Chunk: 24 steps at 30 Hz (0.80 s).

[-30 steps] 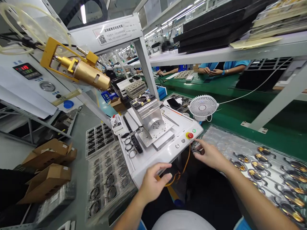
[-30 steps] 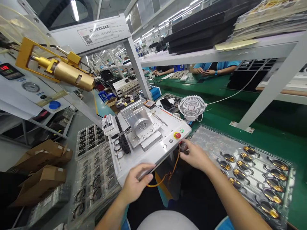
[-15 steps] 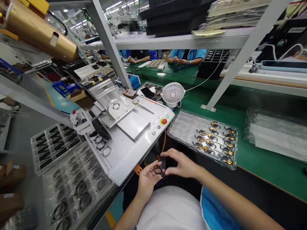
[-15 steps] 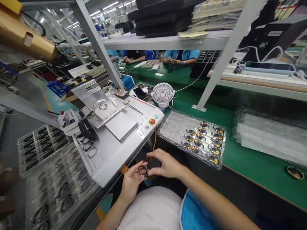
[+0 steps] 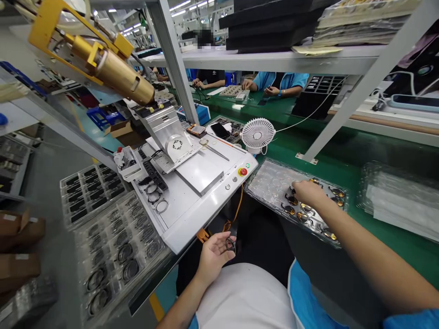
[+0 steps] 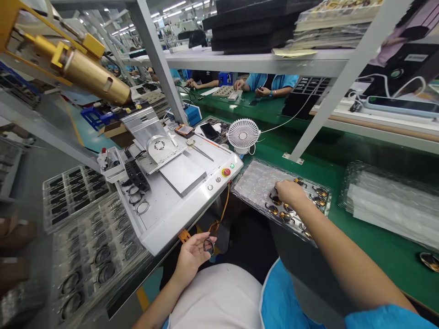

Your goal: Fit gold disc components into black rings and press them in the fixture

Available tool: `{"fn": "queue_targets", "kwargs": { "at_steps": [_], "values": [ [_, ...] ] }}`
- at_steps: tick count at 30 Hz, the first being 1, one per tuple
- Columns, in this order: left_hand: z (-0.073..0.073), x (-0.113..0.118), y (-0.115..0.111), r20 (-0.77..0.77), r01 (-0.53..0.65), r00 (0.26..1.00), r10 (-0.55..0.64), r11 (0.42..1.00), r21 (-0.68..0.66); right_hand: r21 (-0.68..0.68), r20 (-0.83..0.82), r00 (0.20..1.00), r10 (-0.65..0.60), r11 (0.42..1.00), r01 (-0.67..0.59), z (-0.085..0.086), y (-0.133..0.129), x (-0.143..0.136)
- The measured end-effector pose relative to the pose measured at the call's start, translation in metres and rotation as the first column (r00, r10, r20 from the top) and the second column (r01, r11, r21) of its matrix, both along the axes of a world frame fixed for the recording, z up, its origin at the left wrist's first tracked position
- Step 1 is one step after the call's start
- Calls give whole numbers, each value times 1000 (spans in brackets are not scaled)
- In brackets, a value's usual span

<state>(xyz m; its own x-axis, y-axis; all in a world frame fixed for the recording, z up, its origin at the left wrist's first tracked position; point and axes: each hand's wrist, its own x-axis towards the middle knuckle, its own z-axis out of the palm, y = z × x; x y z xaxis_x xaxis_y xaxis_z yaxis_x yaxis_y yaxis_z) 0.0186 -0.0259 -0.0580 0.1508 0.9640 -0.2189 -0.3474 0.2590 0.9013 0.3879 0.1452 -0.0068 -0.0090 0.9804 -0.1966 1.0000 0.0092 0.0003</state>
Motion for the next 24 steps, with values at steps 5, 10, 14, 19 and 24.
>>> {"fn": "queue_targets", "kwargs": {
  "at_steps": [5, 10, 14, 19, 24],
  "values": [
    [3, 1, -2, 14, -17, 1000, 18, 999, -27, -31, 39, 999, 11, 999, -10, -9, 3, -1],
    [6, 1, -6, 14, -25, 1000, 26, 997, -71, -1, 0, 999, -47, 999, 47, -12, 2, 7],
    [7, -2, -10, 30, -44, 998, 48, 993, -112, 66, -85, 984, -157, 985, 162, -8, -5, 11],
    [14, 1, -6, 44, 38, 998, -35, 997, -66, -55, -913, 371, -169, 952, 300, -11, -48, -55],
    [30, 13, 1, 117, 189, 972, -202, 975, 115, -189, -956, -214, -201, 979, -76, -4, -105, -158]
  ]
}}
